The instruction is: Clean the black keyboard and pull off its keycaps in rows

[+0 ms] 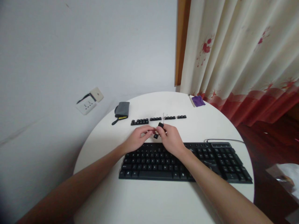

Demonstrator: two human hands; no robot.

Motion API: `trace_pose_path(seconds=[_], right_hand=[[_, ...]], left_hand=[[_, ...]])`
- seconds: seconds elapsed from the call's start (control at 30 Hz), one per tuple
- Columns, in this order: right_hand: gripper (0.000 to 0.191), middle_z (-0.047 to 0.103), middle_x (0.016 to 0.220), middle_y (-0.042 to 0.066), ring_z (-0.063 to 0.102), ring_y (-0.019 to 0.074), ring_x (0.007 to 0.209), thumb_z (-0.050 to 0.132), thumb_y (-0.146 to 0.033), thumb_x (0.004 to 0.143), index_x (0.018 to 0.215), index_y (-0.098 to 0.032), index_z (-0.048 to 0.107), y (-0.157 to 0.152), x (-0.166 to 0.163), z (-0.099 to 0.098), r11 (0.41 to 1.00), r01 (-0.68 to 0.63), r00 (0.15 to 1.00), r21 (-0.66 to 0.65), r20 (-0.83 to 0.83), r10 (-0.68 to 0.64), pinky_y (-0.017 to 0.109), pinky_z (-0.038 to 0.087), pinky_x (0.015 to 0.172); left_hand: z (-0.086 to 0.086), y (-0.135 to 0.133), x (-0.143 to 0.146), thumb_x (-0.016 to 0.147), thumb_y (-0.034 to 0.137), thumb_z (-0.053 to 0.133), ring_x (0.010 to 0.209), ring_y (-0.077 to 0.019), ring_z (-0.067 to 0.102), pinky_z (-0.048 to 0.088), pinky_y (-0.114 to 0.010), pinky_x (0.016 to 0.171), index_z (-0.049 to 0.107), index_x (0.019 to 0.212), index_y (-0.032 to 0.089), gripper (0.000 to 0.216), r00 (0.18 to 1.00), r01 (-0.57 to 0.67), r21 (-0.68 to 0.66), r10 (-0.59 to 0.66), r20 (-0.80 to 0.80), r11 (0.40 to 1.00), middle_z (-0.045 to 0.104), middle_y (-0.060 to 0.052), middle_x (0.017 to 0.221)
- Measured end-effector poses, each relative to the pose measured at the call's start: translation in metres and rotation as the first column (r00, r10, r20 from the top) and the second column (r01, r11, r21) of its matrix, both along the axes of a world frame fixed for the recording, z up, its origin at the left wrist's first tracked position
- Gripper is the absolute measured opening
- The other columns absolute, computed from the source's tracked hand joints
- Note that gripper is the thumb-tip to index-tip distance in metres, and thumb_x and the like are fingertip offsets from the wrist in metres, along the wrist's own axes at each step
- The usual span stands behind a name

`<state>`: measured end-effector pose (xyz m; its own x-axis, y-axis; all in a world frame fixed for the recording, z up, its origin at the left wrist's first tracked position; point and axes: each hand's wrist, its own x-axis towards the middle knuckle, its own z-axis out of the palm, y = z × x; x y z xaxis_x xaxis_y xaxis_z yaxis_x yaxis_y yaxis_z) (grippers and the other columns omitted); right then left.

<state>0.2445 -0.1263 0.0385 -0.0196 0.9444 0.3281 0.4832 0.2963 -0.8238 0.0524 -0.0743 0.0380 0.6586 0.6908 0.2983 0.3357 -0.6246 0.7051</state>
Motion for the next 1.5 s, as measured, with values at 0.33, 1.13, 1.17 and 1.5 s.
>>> trace_pose_path(seconds=[0.33, 1.13, 1.17, 1.5], right_hand=[[0.034, 0.070, 0.077, 0.006, 0.063, 0.0198, 0.073, 0.046, -0.039, 0.097, 0.080, -0.017, 0.065, -0.001, -0.002, 0.000, 0.999, 0.038, 0.999, 0.025, -0.018, -0.037, 0.028, 0.043, 0.066], [0.038, 0.064, 0.060, 0.002, 0.057, 0.0159, 0.057, 0.047, -0.038, 0.096, 0.065, -0.018, 0.058, 0.001, 0.001, 0.000, 1.000, -0.007, 0.998, 0.009, -0.064, 0.007, 0.026, 0.039, 0.057], [0.039, 0.064, 0.060, 0.003, 0.058, 0.0161, 0.058, 0.047, -0.038, 0.096, 0.065, -0.018, 0.059, 0.001, 0.000, 0.001, 1.000, -0.003, 0.996, -0.001, -0.085, 0.003, 0.026, 0.040, 0.057], [0.041, 0.071, 0.069, 0.008, 0.066, 0.0192, 0.066, 0.046, -0.042, 0.096, 0.068, -0.017, 0.064, 0.006, 0.002, 0.002, 0.995, 0.076, 0.968, -0.064, -0.233, -0.089, 0.030, 0.049, 0.069]], left_hand=[[0.000, -0.006, 0.003, 0.082, 0.021, 0.072, 0.092, -0.0180, 0.066, 0.052, -0.032, 0.085, 0.067, 0.105, 0.018, 0.023, 0.996, -0.052, 0.049, 0.048, 0.073, 0.997, 0.072, -0.006, 0.102], [0.006, -0.018, 0.009, 0.092, 0.026, 0.062, 0.105, -0.0225, 0.055, 0.046, -0.040, 0.097, 0.071, 0.102, 0.022, 0.014, 0.998, 0.021, 0.451, 0.006, -0.059, 0.892, 0.064, -0.008, 0.109], [0.008, -0.018, 0.010, 0.091, 0.026, 0.063, 0.105, -0.0223, 0.055, 0.046, -0.040, 0.096, 0.071, 0.101, 0.021, 0.013, 1.000, 0.005, 0.441, 0.008, -0.028, 0.897, 0.063, -0.008, 0.108], [0.024, 0.047, 0.009, 0.082, 0.023, 0.074, 0.117, -0.0264, 0.046, 0.037, -0.047, 0.104, 0.075, 0.090, 0.024, 0.009, 0.920, -0.286, 0.432, 0.371, -0.126, 0.856, 0.059, -0.005, 0.122]])
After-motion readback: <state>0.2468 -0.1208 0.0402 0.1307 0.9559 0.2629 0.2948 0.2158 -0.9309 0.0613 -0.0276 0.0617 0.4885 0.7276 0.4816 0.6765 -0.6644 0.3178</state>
